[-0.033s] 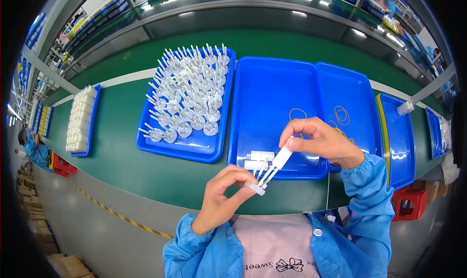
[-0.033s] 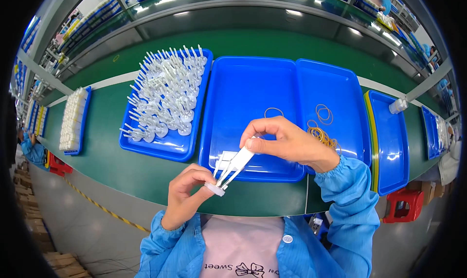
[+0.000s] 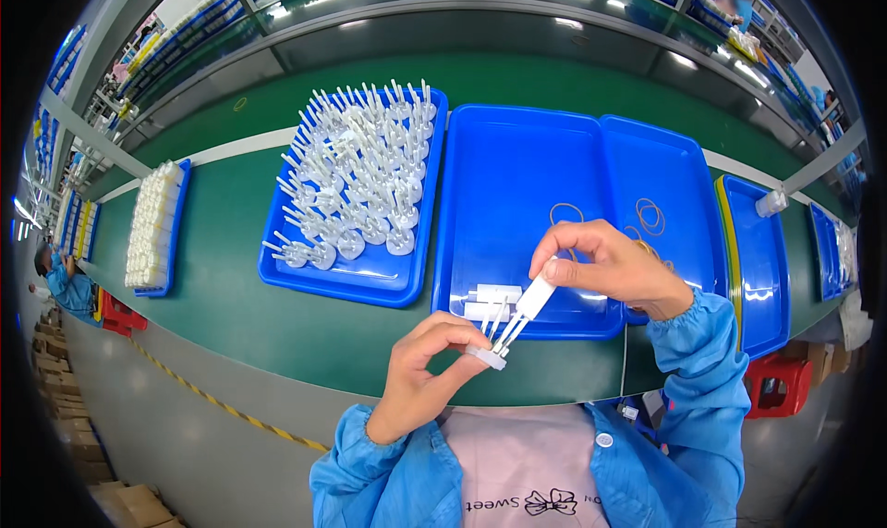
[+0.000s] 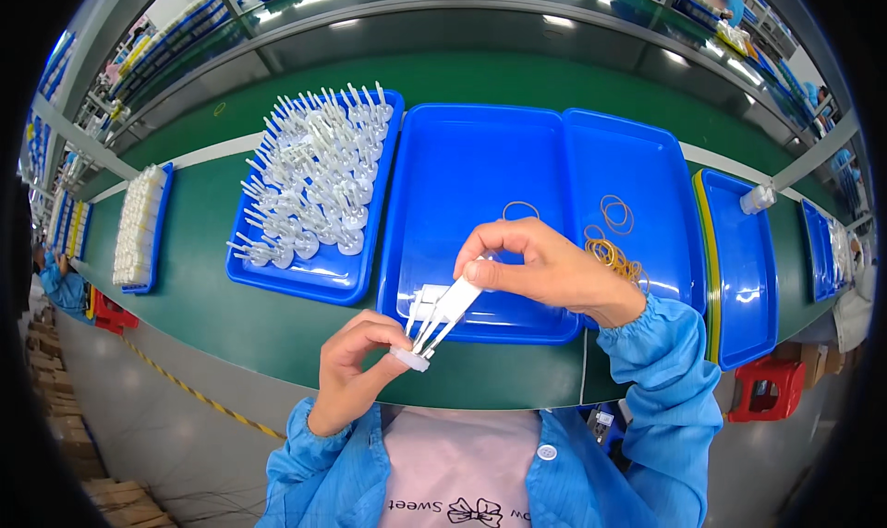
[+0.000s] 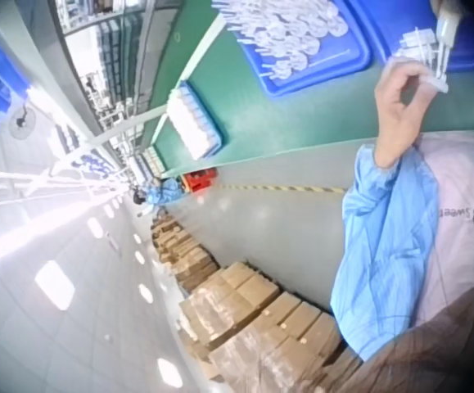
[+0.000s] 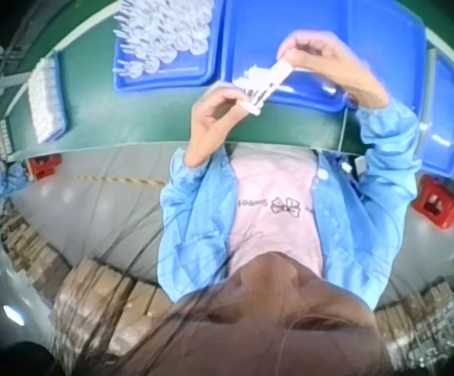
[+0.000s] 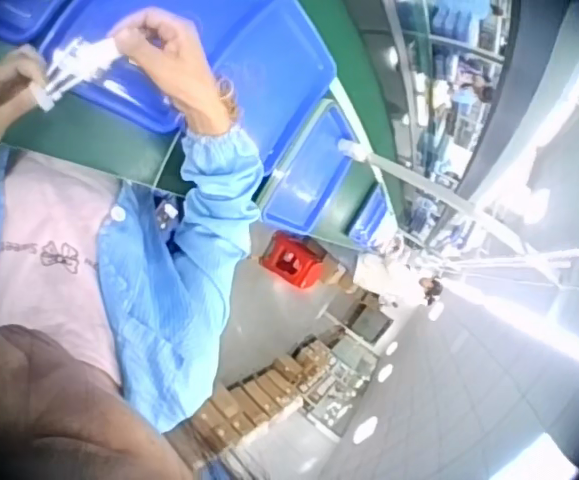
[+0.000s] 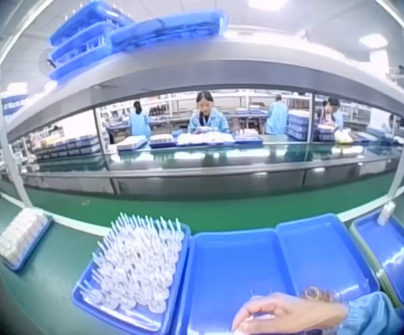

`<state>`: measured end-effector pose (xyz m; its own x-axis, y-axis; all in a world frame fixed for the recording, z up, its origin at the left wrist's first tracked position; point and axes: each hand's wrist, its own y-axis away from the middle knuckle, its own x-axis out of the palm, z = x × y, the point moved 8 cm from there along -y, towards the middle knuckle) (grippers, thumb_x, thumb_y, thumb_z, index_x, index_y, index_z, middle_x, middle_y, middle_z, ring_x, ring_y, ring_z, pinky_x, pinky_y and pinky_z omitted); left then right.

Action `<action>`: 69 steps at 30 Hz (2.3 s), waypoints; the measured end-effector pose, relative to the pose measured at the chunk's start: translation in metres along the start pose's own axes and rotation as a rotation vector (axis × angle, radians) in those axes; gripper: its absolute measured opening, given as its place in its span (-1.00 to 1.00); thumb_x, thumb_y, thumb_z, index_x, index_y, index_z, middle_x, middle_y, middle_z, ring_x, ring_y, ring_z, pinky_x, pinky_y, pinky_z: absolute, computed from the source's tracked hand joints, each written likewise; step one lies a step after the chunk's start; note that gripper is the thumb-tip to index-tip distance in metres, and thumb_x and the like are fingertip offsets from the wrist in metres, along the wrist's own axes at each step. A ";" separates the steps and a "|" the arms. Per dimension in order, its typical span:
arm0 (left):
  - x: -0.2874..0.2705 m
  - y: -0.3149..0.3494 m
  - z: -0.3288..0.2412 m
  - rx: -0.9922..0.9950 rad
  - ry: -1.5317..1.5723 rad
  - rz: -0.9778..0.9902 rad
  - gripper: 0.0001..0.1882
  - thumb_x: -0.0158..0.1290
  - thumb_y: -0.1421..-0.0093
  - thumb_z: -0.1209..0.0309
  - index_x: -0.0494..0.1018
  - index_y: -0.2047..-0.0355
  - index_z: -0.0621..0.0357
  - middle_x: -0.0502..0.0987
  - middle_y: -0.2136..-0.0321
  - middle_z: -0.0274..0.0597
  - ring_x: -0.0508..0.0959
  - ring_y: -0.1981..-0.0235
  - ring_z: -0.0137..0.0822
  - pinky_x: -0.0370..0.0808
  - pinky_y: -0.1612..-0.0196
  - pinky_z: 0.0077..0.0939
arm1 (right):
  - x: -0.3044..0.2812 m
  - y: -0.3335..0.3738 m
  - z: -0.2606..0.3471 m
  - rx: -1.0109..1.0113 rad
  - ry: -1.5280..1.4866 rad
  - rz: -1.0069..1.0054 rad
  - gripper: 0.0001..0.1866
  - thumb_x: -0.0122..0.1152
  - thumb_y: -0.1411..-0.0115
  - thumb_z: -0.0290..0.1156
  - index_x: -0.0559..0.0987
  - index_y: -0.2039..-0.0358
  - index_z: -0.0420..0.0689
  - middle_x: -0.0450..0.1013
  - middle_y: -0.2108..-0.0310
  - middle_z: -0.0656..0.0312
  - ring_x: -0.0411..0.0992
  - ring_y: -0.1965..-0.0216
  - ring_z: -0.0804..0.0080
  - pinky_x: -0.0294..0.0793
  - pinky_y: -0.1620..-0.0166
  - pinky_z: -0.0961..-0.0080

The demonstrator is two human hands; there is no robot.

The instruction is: Assembling plastic components and grouping them with rubber bands on a production line.

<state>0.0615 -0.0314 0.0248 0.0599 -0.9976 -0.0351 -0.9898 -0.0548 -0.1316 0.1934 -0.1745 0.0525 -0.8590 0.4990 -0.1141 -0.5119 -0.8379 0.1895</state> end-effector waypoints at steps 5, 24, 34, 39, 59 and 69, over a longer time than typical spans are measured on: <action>0.002 0.002 0.005 -0.028 0.097 -0.110 -0.79 0.22 -0.04 0.65 0.52 0.28 0.31 0.52 0.29 -0.13 0.59 0.25 -0.35 0.57 0.13 -0.48 | 0.003 0.005 0.018 -0.216 0.326 -0.036 -0.85 0.23 -0.20 -0.32 0.62 0.31 -0.12 0.50 0.36 0.31 0.34 0.18 0.45 0.32 0.09 0.47; -0.023 -0.007 0.017 -0.048 0.210 -0.266 -0.80 0.18 -0.10 0.66 0.48 0.24 0.34 0.51 0.25 -0.13 0.60 0.22 -0.33 0.56 0.10 -0.49 | -0.005 0.017 -0.026 -0.209 1.269 -0.248 -0.72 0.30 0.04 -0.40 0.56 0.24 -0.03 0.40 0.31 0.20 0.34 0.16 0.21 0.27 0.10 0.24; 0.000 -0.006 -0.009 0.166 -0.133 -0.111 -0.89 0.20 -0.08 0.60 0.61 0.34 0.26 0.52 0.32 -0.17 0.51 0.29 -0.35 0.44 0.21 -0.53 | -0.040 0.020 0.002 -0.075 0.119 -0.233 -0.80 0.11 -0.24 -0.35 0.56 0.19 -0.15 0.44 0.30 0.29 0.37 0.19 0.47 0.31 0.04 0.52; 0.015 -0.009 -0.017 0.205 -0.176 -0.022 -0.86 0.20 -0.06 0.62 0.63 0.34 0.20 0.53 0.33 -0.17 0.52 0.32 -0.35 0.44 0.25 -0.55 | -0.033 0.012 -0.013 -0.033 -0.052 -0.104 -0.75 0.12 -0.28 -0.25 0.57 0.25 -0.18 0.42 0.30 0.32 0.34 0.20 0.59 0.30 0.08 0.59; 0.023 -0.012 -0.032 0.264 -0.274 0.092 -0.77 0.20 0.00 0.63 0.65 0.32 0.08 0.55 0.37 -0.27 0.50 0.34 -0.31 0.41 0.29 -0.50 | -0.016 0.003 0.004 -0.091 0.222 0.025 -0.80 0.23 -0.19 -0.30 0.61 0.34 -0.19 0.49 0.35 0.28 0.36 0.24 0.51 0.30 0.13 0.56; 0.024 -0.001 -0.050 0.379 -0.327 0.146 -0.64 0.14 0.11 0.68 0.64 0.27 0.06 0.53 0.34 -0.27 0.50 0.33 -0.25 0.44 0.30 -0.45 | 0.008 0.007 -0.001 -0.104 0.189 0.112 -0.80 0.23 -0.19 -0.31 0.61 0.33 -0.18 0.53 0.35 0.26 0.39 0.22 0.50 0.26 0.00 0.50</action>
<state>0.0571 -0.0579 0.0734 0.0219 -0.9248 -0.3799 -0.8780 0.1639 -0.4497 0.1831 -0.1771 0.0517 -0.8902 0.3591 -0.2805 -0.4018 -0.9090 0.1114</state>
